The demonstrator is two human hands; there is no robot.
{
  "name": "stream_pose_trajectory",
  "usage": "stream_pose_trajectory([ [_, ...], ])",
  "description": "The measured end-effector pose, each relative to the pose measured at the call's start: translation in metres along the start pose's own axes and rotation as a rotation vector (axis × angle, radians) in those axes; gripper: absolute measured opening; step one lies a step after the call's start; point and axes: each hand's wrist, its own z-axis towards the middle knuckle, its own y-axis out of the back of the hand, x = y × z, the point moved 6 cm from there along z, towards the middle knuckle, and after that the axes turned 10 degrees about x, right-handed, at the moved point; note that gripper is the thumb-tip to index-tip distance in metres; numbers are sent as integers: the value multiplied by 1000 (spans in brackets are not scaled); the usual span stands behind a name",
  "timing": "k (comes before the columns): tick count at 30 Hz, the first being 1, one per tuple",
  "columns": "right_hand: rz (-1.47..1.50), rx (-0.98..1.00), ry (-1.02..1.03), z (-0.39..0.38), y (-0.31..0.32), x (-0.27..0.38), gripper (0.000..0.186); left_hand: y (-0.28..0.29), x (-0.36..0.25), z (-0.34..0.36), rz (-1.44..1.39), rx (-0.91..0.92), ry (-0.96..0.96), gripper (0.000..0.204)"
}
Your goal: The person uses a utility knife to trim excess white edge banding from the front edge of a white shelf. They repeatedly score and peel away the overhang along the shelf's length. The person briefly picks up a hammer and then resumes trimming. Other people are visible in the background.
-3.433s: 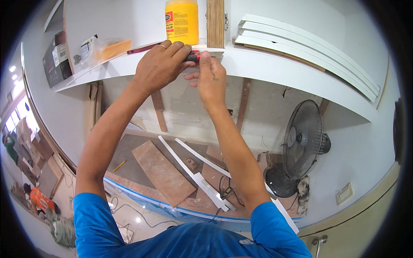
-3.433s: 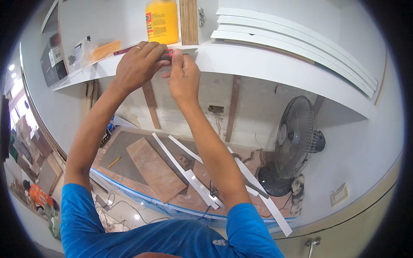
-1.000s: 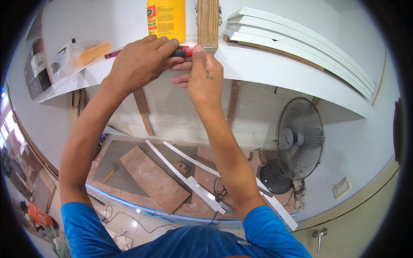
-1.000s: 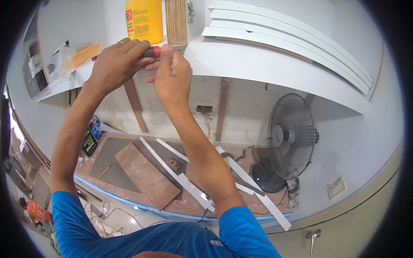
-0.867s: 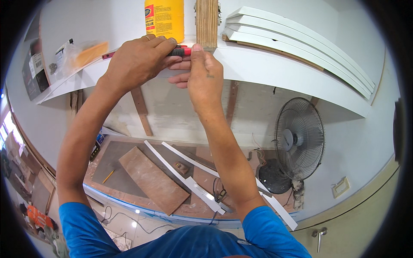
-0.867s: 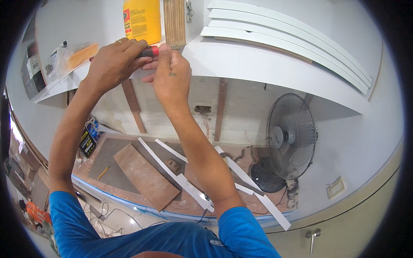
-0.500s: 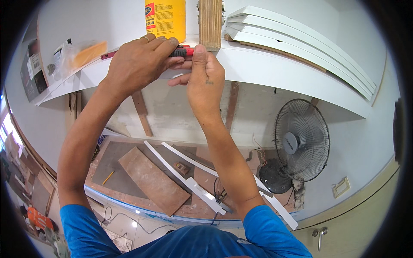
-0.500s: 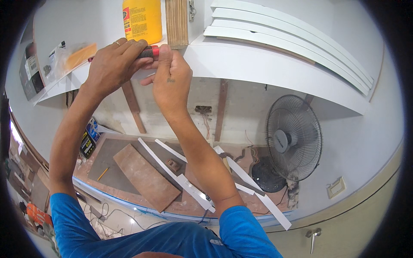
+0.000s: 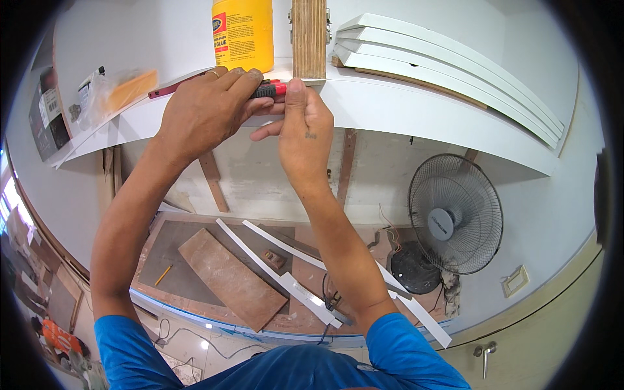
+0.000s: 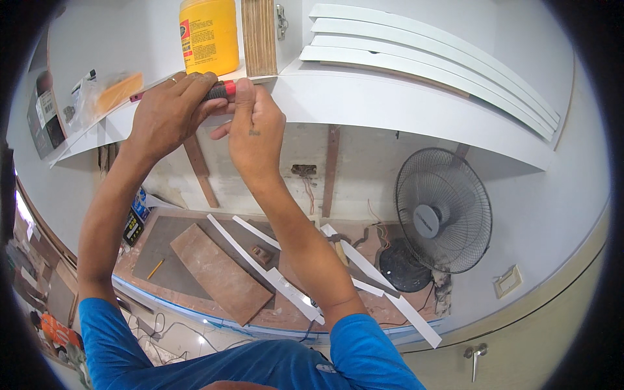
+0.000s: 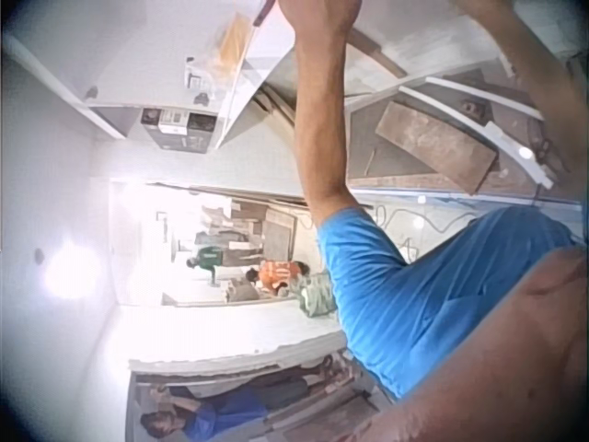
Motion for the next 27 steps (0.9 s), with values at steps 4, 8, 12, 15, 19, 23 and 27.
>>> stream_pose_trajectory([
  [4,15,-18,-6,0,-1,4,55,0,0,0,9,-12,-2,39],
  [8,-11,-14,-28,0,-1,4,55,-1,0,-1,13,3,7,40],
  [12,-5,-12,-9,0,0,4,55,-1,-1,0,12,-15,-3,39],
  [15,-25,-1,-33,0,0,4,55,-1,-1,0,15,1,9,38],
  [19,3,-9,-11,1,-1,3,57,3,0,2,11,37,4,35],
  [23,27,-37,-19,1,0,4,59,5,0,5,-19,64,-6,33],
  [27,38,-39,-4,1,-1,2,59,5,3,4,-20,53,-15,33],
])
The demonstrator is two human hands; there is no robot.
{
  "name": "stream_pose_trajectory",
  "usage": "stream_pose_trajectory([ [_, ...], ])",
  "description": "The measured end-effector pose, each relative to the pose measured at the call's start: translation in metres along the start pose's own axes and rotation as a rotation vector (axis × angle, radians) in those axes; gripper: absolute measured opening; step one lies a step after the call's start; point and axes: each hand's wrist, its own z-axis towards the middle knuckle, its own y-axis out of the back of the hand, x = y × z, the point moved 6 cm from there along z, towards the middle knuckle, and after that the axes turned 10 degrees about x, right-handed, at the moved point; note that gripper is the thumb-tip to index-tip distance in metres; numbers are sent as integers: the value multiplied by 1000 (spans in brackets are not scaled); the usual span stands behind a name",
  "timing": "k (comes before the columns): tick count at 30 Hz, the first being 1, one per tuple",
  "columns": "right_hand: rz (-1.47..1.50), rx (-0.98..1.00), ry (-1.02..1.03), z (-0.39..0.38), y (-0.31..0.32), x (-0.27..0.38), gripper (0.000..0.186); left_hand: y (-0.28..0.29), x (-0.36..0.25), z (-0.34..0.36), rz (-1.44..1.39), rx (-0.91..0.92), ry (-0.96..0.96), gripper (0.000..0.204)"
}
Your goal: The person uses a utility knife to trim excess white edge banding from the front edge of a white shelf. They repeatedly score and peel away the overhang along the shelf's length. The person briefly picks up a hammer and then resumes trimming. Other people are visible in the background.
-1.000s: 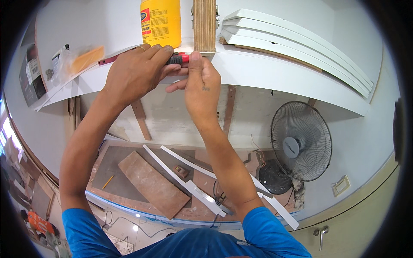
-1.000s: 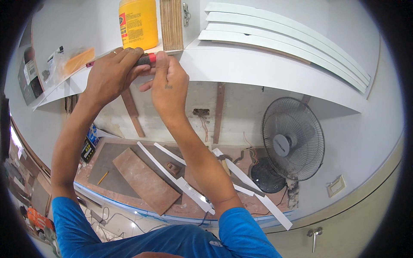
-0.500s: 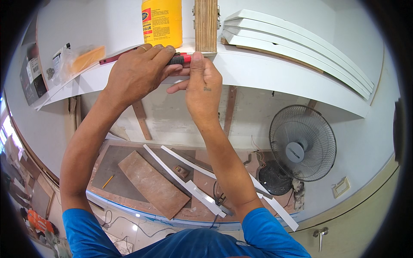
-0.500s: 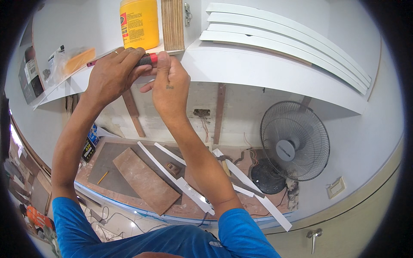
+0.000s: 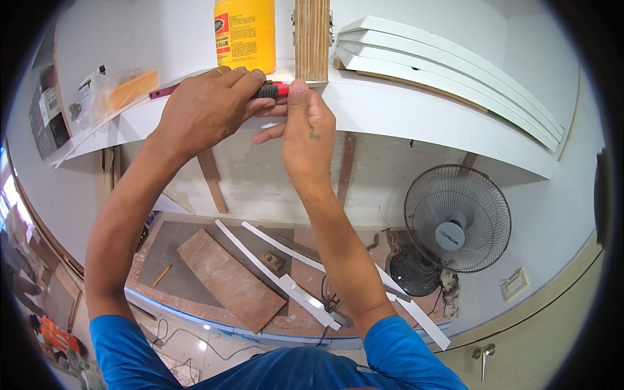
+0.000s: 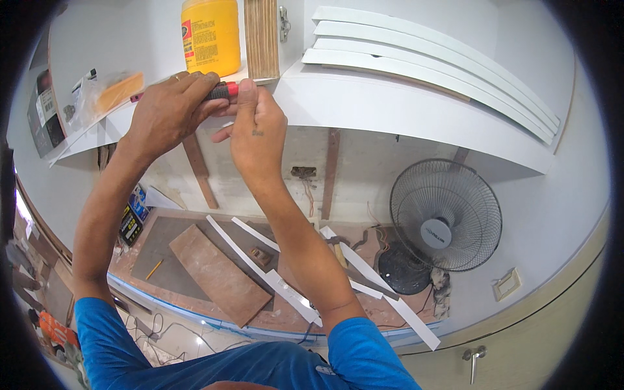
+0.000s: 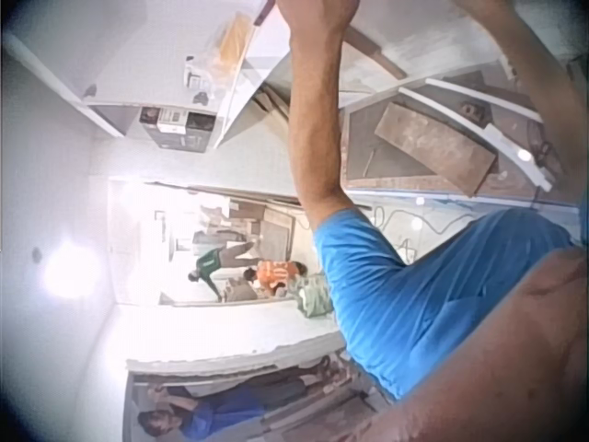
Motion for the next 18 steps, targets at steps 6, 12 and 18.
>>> stream_pose_trajectory([
  [6,-17,10,-28,0,1,2,58,2,0,2,-29,62,22,33],
  [12,-11,-14,-5,1,-2,0,58,1,5,3,-59,87,20,33],
  [18,24,-2,-45,-1,-2,-3,56,2,4,3,-39,80,19,31],
])
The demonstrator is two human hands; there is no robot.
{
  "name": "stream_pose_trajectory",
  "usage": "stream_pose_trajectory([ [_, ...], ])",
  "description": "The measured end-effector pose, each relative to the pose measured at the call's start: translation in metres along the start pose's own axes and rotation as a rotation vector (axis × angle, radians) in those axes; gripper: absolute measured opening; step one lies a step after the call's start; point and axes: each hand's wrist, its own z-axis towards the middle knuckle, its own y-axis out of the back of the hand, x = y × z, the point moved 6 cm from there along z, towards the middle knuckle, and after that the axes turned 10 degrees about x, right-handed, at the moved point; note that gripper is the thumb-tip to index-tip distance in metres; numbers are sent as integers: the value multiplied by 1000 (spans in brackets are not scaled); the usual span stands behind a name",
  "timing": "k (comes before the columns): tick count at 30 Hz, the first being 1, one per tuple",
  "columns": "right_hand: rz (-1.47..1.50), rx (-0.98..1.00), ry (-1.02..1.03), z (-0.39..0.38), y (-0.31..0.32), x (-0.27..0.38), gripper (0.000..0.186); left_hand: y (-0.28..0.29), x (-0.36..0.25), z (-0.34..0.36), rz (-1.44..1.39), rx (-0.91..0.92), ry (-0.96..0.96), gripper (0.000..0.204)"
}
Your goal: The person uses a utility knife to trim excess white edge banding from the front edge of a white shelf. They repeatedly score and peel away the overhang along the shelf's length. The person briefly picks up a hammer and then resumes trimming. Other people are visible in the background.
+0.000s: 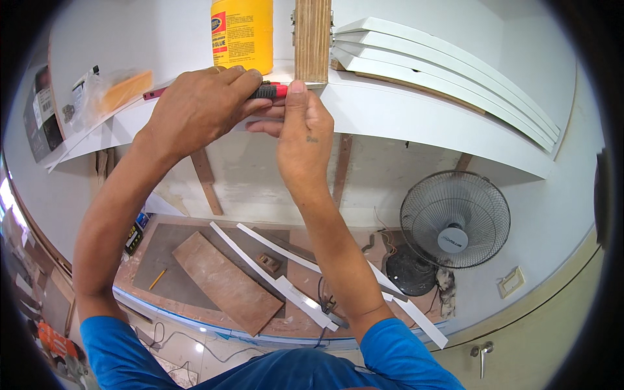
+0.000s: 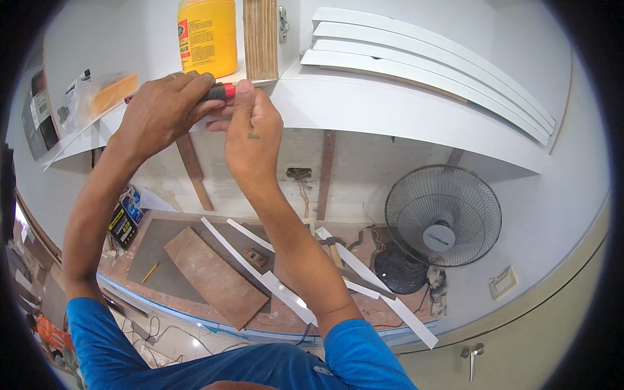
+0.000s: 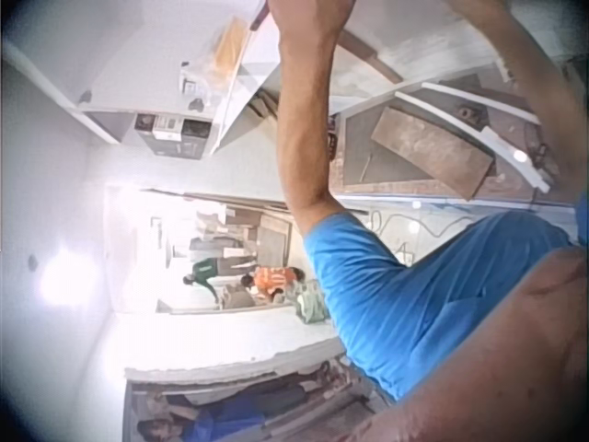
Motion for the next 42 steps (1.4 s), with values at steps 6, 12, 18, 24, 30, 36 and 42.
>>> stream_pose_trajectory([
  [6,33,-1,24,4,-7,-3,52,3,4,-4,16,14,9,29],
  [12,59,4,85,2,-9,-4,52,-3,6,-3,0,-50,-25,29],
  [18,100,-12,89,-1,-7,-6,51,-4,-3,-6,18,-86,5,30],
  [24,57,-38,100,0,-6,-5,56,-4,-3,-5,4,-45,26,29],
  [30,81,-10,53,0,-6,-4,51,-3,-3,-4,8,-47,25,28],
  [36,78,0,51,1,-6,-3,52,-4,-3,-4,17,-52,24,29],
  [42,70,-10,69,3,-5,-3,57,-2,-3,-3,47,-58,4,31],
])
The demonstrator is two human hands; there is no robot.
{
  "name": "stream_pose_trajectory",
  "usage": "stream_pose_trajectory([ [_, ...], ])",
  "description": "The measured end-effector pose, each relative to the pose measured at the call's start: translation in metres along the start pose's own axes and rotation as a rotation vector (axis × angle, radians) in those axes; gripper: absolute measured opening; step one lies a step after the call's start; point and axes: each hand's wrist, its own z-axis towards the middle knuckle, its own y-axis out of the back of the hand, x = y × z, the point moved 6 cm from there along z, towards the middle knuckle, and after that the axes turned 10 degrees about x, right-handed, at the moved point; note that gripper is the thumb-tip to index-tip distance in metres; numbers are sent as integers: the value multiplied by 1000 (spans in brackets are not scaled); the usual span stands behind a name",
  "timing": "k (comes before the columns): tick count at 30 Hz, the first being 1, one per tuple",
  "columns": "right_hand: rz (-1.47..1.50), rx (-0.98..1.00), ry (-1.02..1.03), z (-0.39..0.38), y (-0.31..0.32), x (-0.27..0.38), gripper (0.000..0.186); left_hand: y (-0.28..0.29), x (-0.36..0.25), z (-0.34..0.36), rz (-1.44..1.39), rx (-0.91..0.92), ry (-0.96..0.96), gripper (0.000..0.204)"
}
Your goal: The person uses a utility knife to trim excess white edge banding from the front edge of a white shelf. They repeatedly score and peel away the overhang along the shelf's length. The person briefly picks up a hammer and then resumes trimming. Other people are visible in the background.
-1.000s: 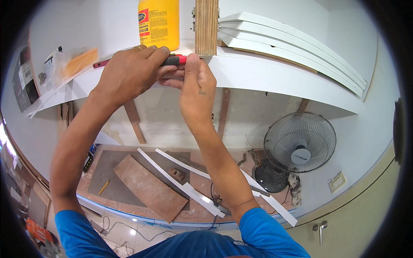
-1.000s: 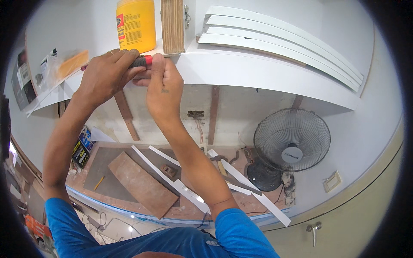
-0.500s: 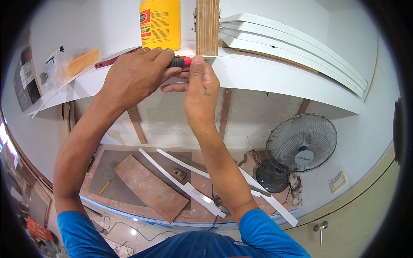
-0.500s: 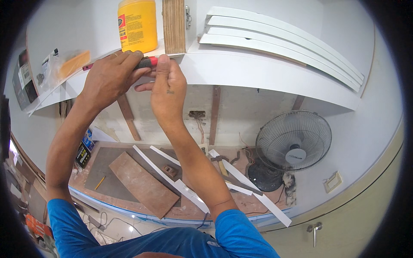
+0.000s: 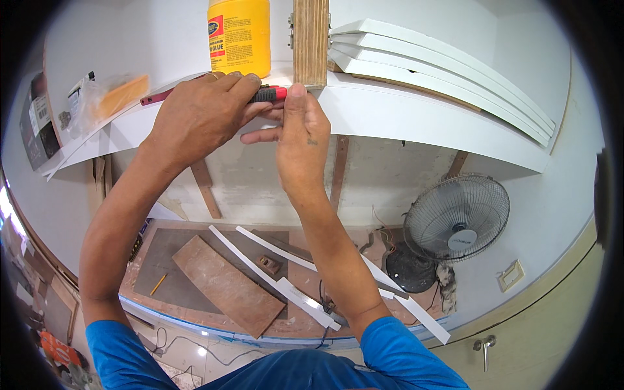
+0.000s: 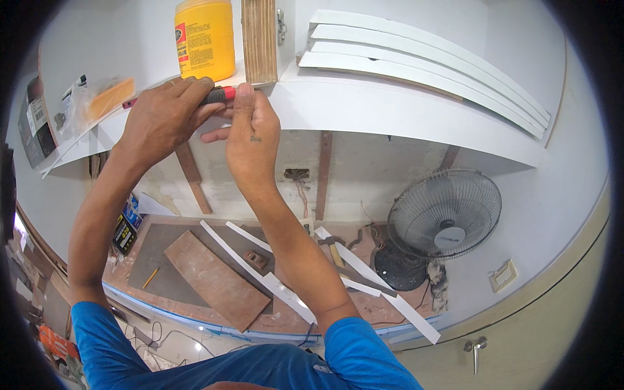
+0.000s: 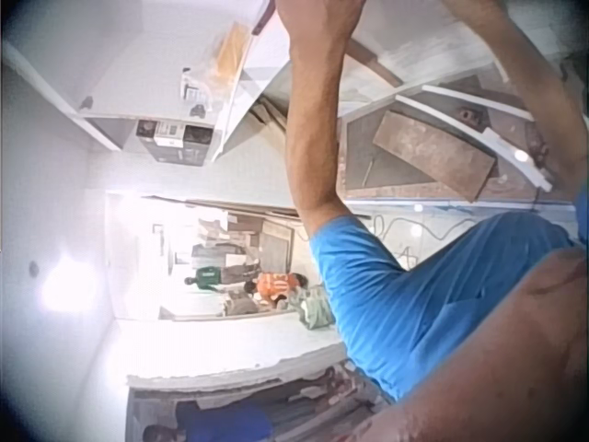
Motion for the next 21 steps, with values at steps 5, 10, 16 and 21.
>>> stream_pose_trajectory([
  [5,-20,-7,1,0,1,0,57,0,-2,0,-1,-18,-11,35],
  [10,-18,-3,0,0,0,1,58,1,1,0,-17,-10,-21,32],
  [16,-21,-8,-38,-2,-1,0,56,4,3,4,-34,76,-13,32],
  [21,51,-22,-30,-1,-2,-2,54,7,7,6,-76,87,-39,32],
])
